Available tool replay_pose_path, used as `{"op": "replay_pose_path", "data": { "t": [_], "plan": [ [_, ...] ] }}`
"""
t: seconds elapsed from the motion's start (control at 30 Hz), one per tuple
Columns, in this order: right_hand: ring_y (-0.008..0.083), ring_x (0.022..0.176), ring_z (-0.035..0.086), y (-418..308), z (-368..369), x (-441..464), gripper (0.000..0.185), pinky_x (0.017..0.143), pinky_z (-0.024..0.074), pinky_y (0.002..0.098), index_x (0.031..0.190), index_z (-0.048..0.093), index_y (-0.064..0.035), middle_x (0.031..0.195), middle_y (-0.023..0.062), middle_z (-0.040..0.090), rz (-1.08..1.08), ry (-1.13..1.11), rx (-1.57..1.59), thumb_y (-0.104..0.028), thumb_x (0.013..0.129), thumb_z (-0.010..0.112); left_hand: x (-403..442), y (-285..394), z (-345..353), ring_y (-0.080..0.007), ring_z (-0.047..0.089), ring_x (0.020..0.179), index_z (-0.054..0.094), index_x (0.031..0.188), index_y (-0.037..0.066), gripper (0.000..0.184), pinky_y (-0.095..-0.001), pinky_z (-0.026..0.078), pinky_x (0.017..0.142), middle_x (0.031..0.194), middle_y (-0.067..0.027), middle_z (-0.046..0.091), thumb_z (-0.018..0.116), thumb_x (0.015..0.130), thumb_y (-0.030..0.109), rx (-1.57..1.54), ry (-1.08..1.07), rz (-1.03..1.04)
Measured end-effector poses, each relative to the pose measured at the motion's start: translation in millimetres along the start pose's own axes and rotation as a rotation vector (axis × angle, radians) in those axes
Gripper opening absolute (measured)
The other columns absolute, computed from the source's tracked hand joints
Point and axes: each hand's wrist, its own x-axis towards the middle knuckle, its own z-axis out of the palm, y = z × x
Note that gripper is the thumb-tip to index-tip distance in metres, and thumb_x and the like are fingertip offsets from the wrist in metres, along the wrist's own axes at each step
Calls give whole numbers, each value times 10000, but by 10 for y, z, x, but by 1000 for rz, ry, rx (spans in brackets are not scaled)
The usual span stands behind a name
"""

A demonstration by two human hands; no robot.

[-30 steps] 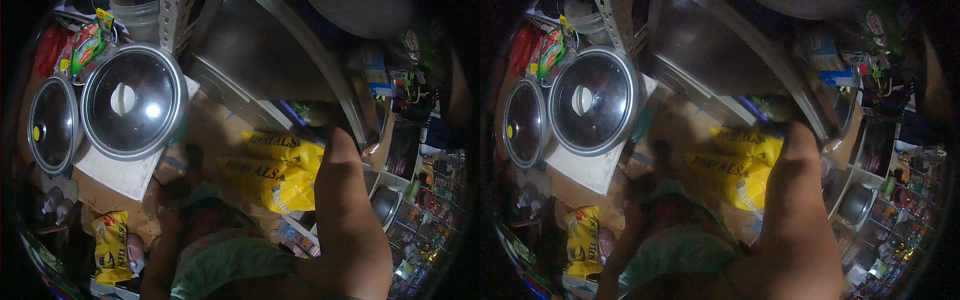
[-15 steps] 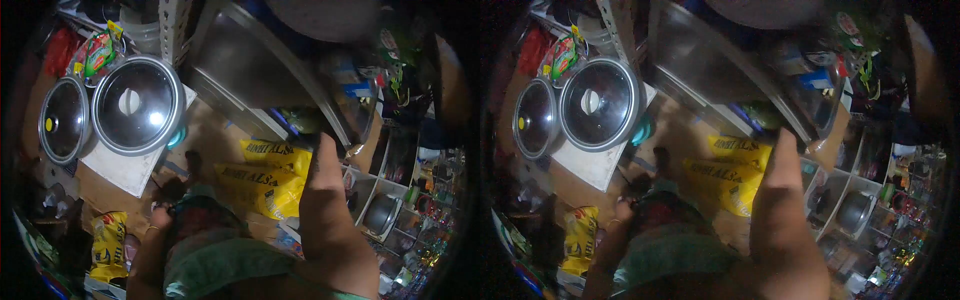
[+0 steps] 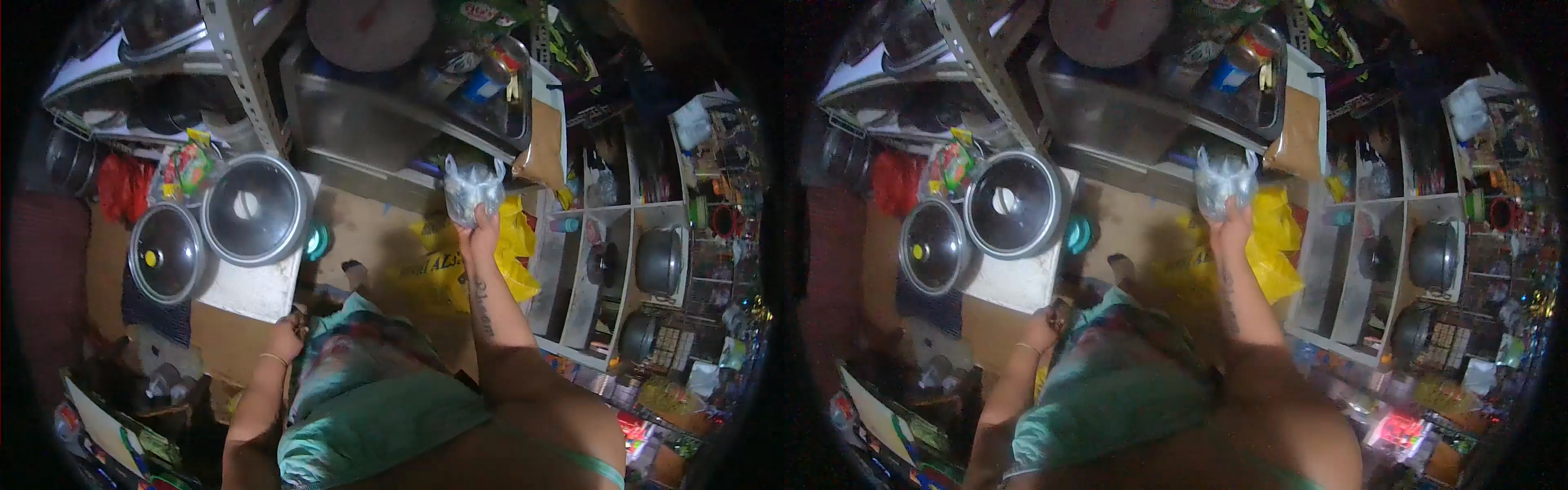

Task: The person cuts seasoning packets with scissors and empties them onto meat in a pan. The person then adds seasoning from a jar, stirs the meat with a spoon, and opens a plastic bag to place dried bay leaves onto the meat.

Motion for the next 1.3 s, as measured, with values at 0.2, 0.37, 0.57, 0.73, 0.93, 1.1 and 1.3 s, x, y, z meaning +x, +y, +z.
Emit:
{"op": "replay_pose_path", "data": {
  "t": [0.2,0.37,0.57,0.73,0.93,1.1,1.3],
  "plan": [
    [204,1028,586,277,-101,1020,403,898,476,353,1308,481,-23,1204,106,592,-348,26,-602,-92,929,599,-95,-33,-481,-403,643,953,611,1155,15,324,-429,528,838,1063,-249,660,576,871,167,128,-13,-6],
    [411,1114,560,930,300,2427,528,962,462,471,1348,452,28,1310,243,541,-1095,190,-1588,-91,851,587,245,-1835,350,-365,654,979,598,1189,33,383,-412,521,846,1089,-203,673,623,842,193,515,-158,158],
    [392,1121,560,839,49,3004,534,962,467,472,1357,438,8,1309,219,538,-275,293,-1306,-96,855,588,221,-1008,491,-345,650,1015,647,1123,44,346,-408,510,872,1091,-211,671,657,857,264,142,-121,-127],
    [375,1126,560,911,-629,3074,539,961,471,474,1365,427,-8,1309,198,536,-139,358,-1184,-100,859,588,441,-544,421,-368,651,1005,673,1067,49,332,-399,524,859,1053,-201,684,670,847,298,73,-162,-167],
    [356,1132,560,841,-1087,3025,546,961,476,475,1374,413,-29,1309,174,532,-77,389,-946,-105,863,589,675,-377,215,-363,648,1002,676,1073,60,364,-420,519,870,1071,-175,686,643,845,341,283,-130,-58],
    [340,1138,560,934,-792,2719,552,961,480,476,1382,401,-45,1308,154,530,-119,350,-640,-109,867,590,687,553,-223,-375,640,1002,680,1063,56,359,-423,515,875,1064,-187,680,635,847,339,225,-115,-88],
    [320,1144,560,726,-518,1611,560,960,485,478,1391,388,-65,1308,130,527,-112,267,-235,-114,871,591,841,1046,-371,-380,637,996,646,1073,39,322,-416,512,854,1037,-198,676,635,888,303,220,-171,72]
  ]
}}
